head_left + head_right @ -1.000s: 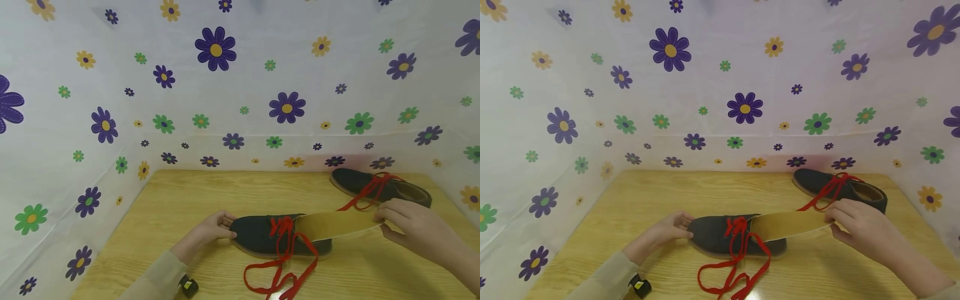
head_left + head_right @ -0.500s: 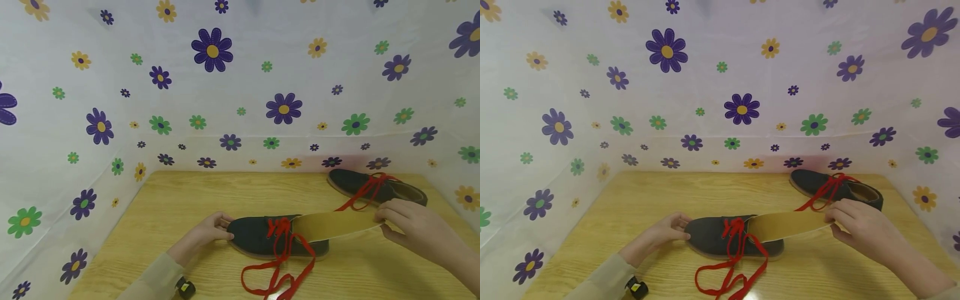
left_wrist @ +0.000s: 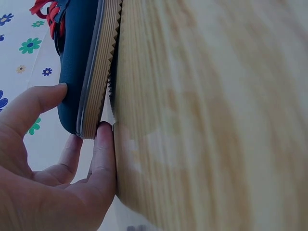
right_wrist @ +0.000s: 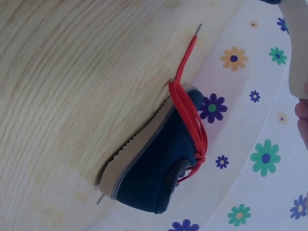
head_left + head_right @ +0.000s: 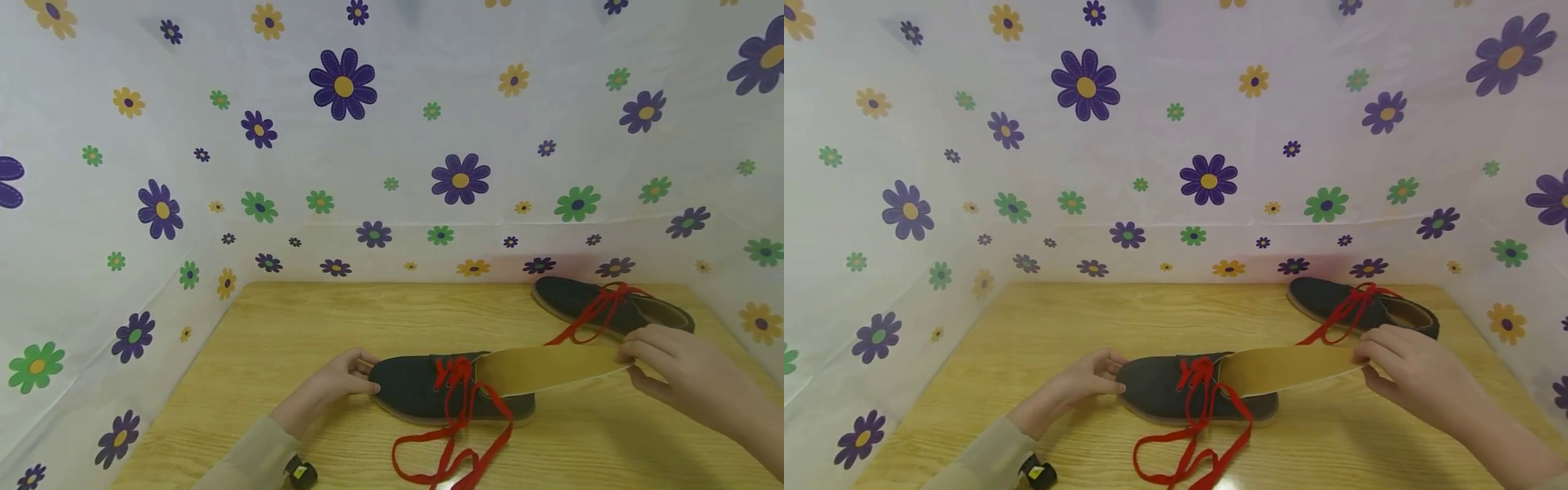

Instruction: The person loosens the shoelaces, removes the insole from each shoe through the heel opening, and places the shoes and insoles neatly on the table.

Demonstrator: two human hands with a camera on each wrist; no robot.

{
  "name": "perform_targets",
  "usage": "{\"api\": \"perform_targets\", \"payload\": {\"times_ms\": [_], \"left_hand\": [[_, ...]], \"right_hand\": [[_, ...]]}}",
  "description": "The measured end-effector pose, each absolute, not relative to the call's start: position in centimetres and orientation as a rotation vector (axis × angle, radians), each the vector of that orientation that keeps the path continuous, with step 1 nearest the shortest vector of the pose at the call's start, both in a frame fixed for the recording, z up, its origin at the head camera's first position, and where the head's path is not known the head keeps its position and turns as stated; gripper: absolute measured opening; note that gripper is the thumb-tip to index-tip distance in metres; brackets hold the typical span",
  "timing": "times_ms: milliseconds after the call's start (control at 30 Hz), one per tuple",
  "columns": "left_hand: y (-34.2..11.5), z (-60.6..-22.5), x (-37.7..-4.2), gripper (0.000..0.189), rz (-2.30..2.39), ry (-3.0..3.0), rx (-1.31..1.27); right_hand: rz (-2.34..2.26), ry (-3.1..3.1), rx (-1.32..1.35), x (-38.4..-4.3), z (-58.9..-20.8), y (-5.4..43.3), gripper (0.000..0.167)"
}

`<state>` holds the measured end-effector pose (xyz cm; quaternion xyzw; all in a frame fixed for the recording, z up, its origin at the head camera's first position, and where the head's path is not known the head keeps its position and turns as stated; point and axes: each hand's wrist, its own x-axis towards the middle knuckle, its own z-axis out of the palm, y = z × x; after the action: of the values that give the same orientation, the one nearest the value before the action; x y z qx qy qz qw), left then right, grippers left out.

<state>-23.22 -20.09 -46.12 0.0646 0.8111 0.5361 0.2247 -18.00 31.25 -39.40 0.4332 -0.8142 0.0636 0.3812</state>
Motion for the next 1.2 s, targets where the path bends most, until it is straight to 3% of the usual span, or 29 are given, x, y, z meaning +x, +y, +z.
{"api": "perform_targets", "payload": {"times_ms": [1200], "left_hand": [[-19.9, -46.3, -23.2, 0.047, 1.459, 2.26, 0.133]], "right_hand": [[0.217, -2.042, 0.874, -16.2, -38.7, 36.1, 0.074]]}}
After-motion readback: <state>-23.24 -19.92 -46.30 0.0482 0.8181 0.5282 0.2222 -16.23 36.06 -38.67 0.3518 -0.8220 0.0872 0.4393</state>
